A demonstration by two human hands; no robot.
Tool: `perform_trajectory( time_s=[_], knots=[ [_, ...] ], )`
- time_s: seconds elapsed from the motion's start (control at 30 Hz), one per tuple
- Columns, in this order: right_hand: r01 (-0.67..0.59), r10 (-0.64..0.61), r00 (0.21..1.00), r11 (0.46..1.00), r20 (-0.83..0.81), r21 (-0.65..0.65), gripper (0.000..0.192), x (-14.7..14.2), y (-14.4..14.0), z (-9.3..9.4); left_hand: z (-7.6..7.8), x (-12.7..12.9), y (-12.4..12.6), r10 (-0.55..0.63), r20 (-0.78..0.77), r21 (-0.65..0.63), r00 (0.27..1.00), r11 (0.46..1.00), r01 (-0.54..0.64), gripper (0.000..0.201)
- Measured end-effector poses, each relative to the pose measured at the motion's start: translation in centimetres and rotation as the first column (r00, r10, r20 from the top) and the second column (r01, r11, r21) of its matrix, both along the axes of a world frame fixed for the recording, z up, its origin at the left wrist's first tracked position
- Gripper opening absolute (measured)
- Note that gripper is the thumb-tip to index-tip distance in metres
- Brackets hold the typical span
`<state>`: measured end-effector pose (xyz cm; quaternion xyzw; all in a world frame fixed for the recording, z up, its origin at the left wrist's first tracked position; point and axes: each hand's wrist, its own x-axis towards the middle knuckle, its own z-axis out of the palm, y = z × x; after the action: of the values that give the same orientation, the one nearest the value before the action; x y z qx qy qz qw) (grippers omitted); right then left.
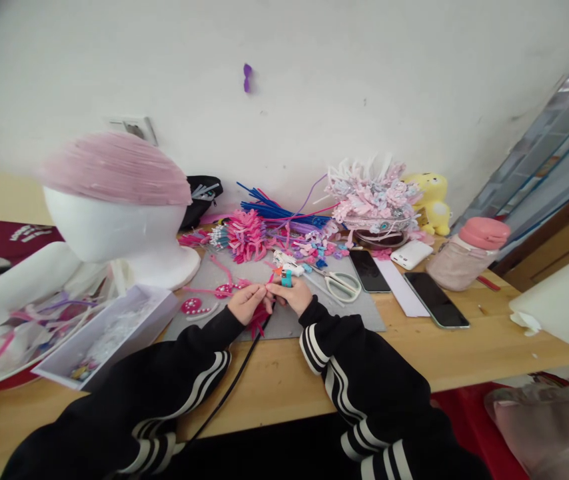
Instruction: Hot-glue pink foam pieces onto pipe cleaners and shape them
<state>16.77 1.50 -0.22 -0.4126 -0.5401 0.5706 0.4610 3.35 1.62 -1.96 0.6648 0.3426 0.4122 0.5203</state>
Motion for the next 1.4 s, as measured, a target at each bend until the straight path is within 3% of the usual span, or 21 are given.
perform_trajectory(
  time_s=[0.1, 0.17, 0.23, 0.33, 0.43, 0.5, 0.57, 0.8, 1.0, 1.2, 1.4],
  knots=[
    [0.024, -0.025, 0.999, 1.0, 0.037, 0.014, 0.027, 0.0, 0.0, 0.1, 0.1, -0.2, 0.1, 0.047, -0.135, 0.084, 0.99, 0.996, -0.036, 0.037],
    [0.079, -0.079, 0.995, 0.997, 0.057, 0.01, 0.028, 0.1, 0.1, 0.0, 0.5, -0.6, 0.1, 0.198, -0.313, 0.258, 0.929, 0.959, -0.117, 0.034],
    [0.117, -0.118, 0.99, 0.993, 0.074, 0.015, 0.027, 0.1, 0.2, -0.1, 1.1, -0.9, -0.2, 0.401, -0.439, 0.48, 0.804, 0.861, -0.168, 0.031],
    [0.119, -0.12, 0.982, 0.993, 0.145, 0.014, 0.027, 0.2, 0.4, -0.4, 1.9, -1.2, -0.9, 0.63, -0.436, 0.717, 0.642, 0.674, -0.175, 0.021],
    [0.154, -0.157, 0.968, 0.988, 0.198, 0.031, 0.029, 0.2, 0.5, -0.5, 2.4, -1.3, -1.6, 0.715, -0.373, 0.845, 0.591, 0.525, -0.101, 0.018],
    [0.177, -0.184, 0.962, 0.983, 0.203, 0.053, 0.03, 0.2, 0.6, -0.5, 2.5, -1.2, -1.8, 0.729, -0.36, 0.882, 0.583, 0.469, -0.041, 0.021],
    [0.173, -0.182, 0.959, 0.983, 0.215, 0.061, 0.031, 0.3, 0.6, -0.5, 2.5, -1.1, -2.0, 0.744, -0.362, 0.895, 0.562, 0.445, -0.012, 0.021],
    [0.153, -0.16, 0.949, 0.987, 0.273, 0.047, 0.032, 0.3, 0.5, -0.5, 2.1, -1.0, -1.5, 0.76, -0.393, 0.878, 0.518, 0.477, -0.035, 0.017],
    [0.03, -0.022, 0.992, 0.998, 0.128, -0.06, 0.035, -0.1, 0.6, -0.8, 2.0, -1.2, -1.2, 0.728, -0.442, 0.852, 0.523, 0.523, -0.007, 0.02],
    [0.062, -0.063, 0.998, 0.989, -0.008, -0.135, 0.035, -0.2, 0.5, -0.7, 2.1, -1.1, -1.3, 0.655, -0.461, 0.775, 0.599, 0.626, -0.088, 0.011],
    [0.014, -0.051, 0.992, 0.951, -0.114, -0.307, 0.045, 0.2, 0.6, 0.1, 2.1, -0.9, -1.4, 0.585, -0.428, 0.583, 0.689, 0.761, -0.284, 0.006]
  ],
)
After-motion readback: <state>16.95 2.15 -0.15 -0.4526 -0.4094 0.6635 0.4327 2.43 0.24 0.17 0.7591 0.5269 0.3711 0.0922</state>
